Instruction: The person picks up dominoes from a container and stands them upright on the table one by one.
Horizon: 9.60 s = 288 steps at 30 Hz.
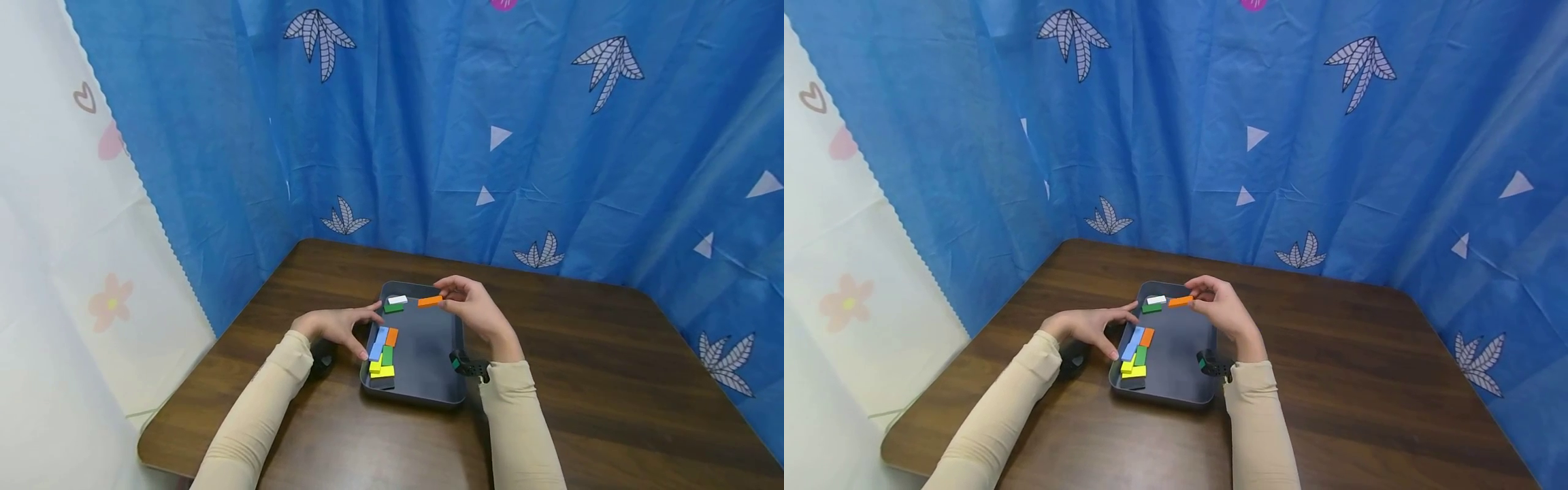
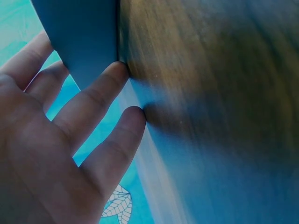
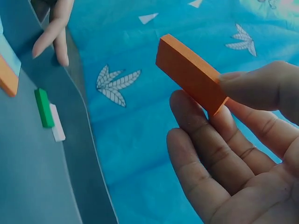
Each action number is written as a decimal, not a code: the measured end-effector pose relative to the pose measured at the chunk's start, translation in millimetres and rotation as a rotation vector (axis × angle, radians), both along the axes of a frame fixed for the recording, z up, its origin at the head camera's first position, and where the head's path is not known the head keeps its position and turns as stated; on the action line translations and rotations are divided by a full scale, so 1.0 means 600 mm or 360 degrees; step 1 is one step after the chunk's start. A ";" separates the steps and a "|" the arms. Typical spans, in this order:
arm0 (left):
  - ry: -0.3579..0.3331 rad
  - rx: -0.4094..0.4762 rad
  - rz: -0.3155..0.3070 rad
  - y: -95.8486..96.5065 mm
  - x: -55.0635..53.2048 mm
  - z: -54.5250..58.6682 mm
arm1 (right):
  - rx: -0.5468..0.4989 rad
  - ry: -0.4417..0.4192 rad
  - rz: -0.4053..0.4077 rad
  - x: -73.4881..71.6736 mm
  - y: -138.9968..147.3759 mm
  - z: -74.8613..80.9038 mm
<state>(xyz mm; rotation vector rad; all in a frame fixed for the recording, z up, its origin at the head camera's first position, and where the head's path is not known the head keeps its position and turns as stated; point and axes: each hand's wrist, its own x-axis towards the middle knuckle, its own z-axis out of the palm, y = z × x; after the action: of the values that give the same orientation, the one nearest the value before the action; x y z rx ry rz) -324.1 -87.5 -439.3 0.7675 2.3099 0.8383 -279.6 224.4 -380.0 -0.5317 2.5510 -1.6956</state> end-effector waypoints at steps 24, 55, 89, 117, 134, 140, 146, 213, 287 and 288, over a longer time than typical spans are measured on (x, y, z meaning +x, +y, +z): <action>0.0007 -0.0006 -0.0027 -0.003 0.000 -0.004 | -0.0334 0.0160 -0.0319 0.027 0.094 -0.014; 0.0000 -0.0018 -0.0038 -0.005 -0.010 -0.002 | -0.0195 0.0171 -0.0659 0.026 0.176 -0.050; 0.0004 -0.0015 -0.0039 -0.004 -0.014 0.001 | 0.0087 0.0042 -0.0800 0.009 0.203 -0.112; 0.0020 -0.0017 -0.0049 -0.005 -0.012 -0.001 | 0.0164 -0.0092 -0.0724 0.002 0.197 -0.142; 0.0017 -0.0011 -0.0030 -0.004 -0.012 0.001 | 0.0169 -0.0114 -0.0688 0.000 0.201 -0.143; 0.0018 -0.0020 -0.0029 -0.004 -0.009 0.002 | 0.0171 -0.0130 -0.0673 0.001 0.199 -0.143; 0.0029 -0.0019 -0.0035 -0.004 -0.009 0.002 | 0.0156 -0.0159 -0.0660 0.007 0.198 -0.140; 0.0042 -0.0006 -0.0026 -0.005 -0.003 -0.004 | 0.0316 -0.0107 0.0121 -0.127 -0.075 -0.061; 0.0017 -0.0010 -0.0014 -0.003 -0.003 -0.003 | 0.0560 -0.0334 0.0196 -0.138 -0.102 -0.134; 0.0016 -0.0014 -0.0012 -0.003 -0.002 -0.003 | 0.0571 -0.0347 0.0196 -0.138 -0.102 -0.133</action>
<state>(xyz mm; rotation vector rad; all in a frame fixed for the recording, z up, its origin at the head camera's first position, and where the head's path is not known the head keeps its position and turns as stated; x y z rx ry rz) -325.4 -89.1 -440.9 0.7775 2.3166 0.8223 -362.3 163.5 -459.7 -0.4412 2.5189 -1.1484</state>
